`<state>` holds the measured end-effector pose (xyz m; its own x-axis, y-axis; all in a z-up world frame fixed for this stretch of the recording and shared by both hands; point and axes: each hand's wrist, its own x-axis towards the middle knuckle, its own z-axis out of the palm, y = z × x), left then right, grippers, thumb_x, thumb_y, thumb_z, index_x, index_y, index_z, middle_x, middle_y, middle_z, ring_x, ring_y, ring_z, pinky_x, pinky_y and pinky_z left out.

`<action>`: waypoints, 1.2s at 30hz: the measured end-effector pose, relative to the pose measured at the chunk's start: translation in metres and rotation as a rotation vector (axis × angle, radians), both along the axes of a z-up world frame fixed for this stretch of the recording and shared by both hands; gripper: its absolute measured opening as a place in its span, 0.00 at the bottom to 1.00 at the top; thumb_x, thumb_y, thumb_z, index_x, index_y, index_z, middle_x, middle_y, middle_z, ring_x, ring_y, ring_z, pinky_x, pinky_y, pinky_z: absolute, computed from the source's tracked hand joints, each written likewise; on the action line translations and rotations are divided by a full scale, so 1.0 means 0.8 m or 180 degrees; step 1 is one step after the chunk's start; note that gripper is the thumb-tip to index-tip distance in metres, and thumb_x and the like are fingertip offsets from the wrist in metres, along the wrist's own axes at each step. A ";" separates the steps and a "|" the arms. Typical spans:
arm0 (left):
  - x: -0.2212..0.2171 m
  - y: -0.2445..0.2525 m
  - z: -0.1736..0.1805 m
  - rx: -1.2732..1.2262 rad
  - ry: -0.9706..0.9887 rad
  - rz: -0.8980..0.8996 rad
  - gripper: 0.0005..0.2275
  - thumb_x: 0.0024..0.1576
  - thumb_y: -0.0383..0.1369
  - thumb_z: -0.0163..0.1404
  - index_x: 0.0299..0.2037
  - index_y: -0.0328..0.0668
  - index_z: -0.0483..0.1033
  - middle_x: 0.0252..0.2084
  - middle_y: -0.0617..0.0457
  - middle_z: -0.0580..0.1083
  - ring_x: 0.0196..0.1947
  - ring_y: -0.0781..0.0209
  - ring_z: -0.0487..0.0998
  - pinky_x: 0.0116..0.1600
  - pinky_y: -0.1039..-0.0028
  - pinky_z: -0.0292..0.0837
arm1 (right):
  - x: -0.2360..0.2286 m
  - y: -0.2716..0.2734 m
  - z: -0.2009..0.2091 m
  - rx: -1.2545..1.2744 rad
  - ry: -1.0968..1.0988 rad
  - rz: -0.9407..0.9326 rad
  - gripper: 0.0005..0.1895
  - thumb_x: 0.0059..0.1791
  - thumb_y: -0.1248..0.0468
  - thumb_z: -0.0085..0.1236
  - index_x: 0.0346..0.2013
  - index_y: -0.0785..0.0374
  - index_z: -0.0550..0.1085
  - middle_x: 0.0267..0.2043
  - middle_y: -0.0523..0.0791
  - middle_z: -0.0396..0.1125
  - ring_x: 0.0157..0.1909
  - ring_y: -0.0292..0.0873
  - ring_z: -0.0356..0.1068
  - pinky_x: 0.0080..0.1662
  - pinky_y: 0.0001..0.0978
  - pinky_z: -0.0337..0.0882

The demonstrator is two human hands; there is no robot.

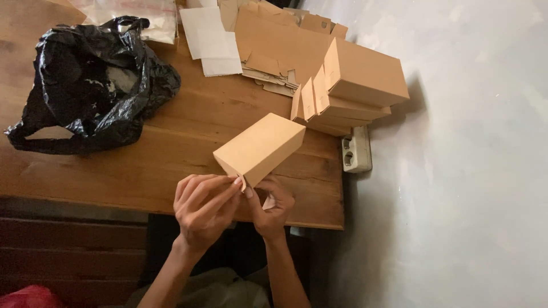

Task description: The person folds a flat cardboard box blank into a rectangular box, tucking flaps to form the sides and closing the top. The person then picks up a white paper towel and folds it on the table.

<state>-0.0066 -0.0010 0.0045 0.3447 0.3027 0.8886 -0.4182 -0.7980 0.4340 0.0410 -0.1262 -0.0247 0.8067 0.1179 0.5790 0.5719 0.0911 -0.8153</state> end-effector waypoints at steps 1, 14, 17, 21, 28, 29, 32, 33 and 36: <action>0.000 0.001 -0.001 0.0004 0.0002 0.0003 0.06 0.48 0.22 0.64 0.31 0.46 0.86 0.33 0.51 0.79 0.28 0.54 0.78 0.44 0.68 0.73 | 0.000 0.002 0.001 0.0004 0.0002 0.0003 0.02 0.46 0.74 0.66 0.32 0.70 0.79 0.32 0.51 0.76 0.38 0.46 0.77 0.43 0.41 0.76; 0.008 0.041 0.001 -0.0025 -0.0021 -0.0158 0.04 0.49 0.23 0.65 0.29 0.43 0.85 0.31 0.52 0.81 0.27 0.53 0.79 0.42 0.65 0.73 | -0.010 0.003 0.039 -0.0364 -0.1012 -0.0520 0.08 0.49 0.70 0.56 0.35 0.67 0.83 0.31 0.51 0.75 0.31 0.50 0.74 0.37 0.39 0.74; 0.009 0.059 -0.007 0.0096 0.0023 -0.0018 0.05 0.49 0.19 0.63 0.30 0.40 0.85 0.32 0.50 0.80 0.27 0.52 0.78 0.42 0.63 0.72 | 0.008 -0.035 -0.002 -0.0518 -0.1516 -0.1144 0.08 0.46 0.69 0.56 0.32 0.64 0.83 0.33 0.50 0.75 0.34 0.47 0.73 0.40 0.38 0.74; 0.008 0.069 -0.015 -0.0030 0.0250 0.0231 0.07 0.50 0.17 0.64 0.34 0.36 0.86 0.34 0.48 0.80 0.32 0.49 0.80 0.49 0.61 0.73 | 0.021 -0.056 -0.006 -0.0857 -0.1216 -0.1598 0.20 0.50 0.57 0.58 0.52 0.66 0.72 0.63 0.54 0.61 0.63 0.53 0.62 0.61 0.47 0.68; 0.017 0.084 -0.019 -0.0187 0.0264 0.0269 0.05 0.53 0.18 0.65 0.36 0.32 0.84 0.36 0.47 0.81 0.36 0.49 0.82 0.51 0.61 0.72 | 0.024 -0.044 0.061 -0.1153 -0.0286 -0.0135 0.36 0.49 0.67 0.62 0.71 0.66 0.61 0.71 0.52 0.60 0.73 0.53 0.57 0.66 0.47 0.64; 0.018 0.086 -0.022 -0.0191 0.0250 0.0276 0.05 0.53 0.19 0.65 0.37 0.32 0.84 0.37 0.48 0.81 0.36 0.49 0.81 0.51 0.62 0.71 | 0.027 -0.044 0.055 -0.1178 -0.0259 -0.0136 0.35 0.48 0.68 0.63 0.69 0.67 0.63 0.67 0.52 0.65 0.68 0.51 0.63 0.64 0.44 0.66; 0.022 0.092 -0.025 -0.0237 0.0255 0.0338 0.07 0.50 0.19 0.64 0.37 0.35 0.84 0.37 0.48 0.80 0.35 0.49 0.80 0.52 0.62 0.70 | 0.032 -0.044 0.032 -0.1105 -0.0092 -0.0115 0.30 0.45 0.70 0.66 0.62 0.69 0.70 0.56 0.52 0.73 0.59 0.49 0.72 0.61 0.44 0.70; 0.023 0.094 -0.025 -0.0275 0.0270 0.0384 0.09 0.47 0.18 0.63 0.37 0.37 0.84 0.36 0.49 0.80 0.34 0.48 0.78 0.53 0.63 0.69 | 0.034 -0.044 0.024 -0.1002 0.0044 -0.0103 0.26 0.45 0.71 0.66 0.57 0.69 0.74 0.51 0.52 0.75 0.54 0.48 0.75 0.60 0.46 0.71; 0.027 0.094 -0.021 -0.0375 0.0327 0.0362 0.10 0.44 0.19 0.62 0.35 0.39 0.83 0.35 0.52 0.80 0.35 0.51 0.79 0.53 0.65 0.68 | 0.037 -0.040 0.012 -0.0549 0.0164 0.0089 0.25 0.45 0.75 0.63 0.57 0.73 0.74 0.52 0.55 0.73 0.54 0.51 0.75 0.58 0.50 0.72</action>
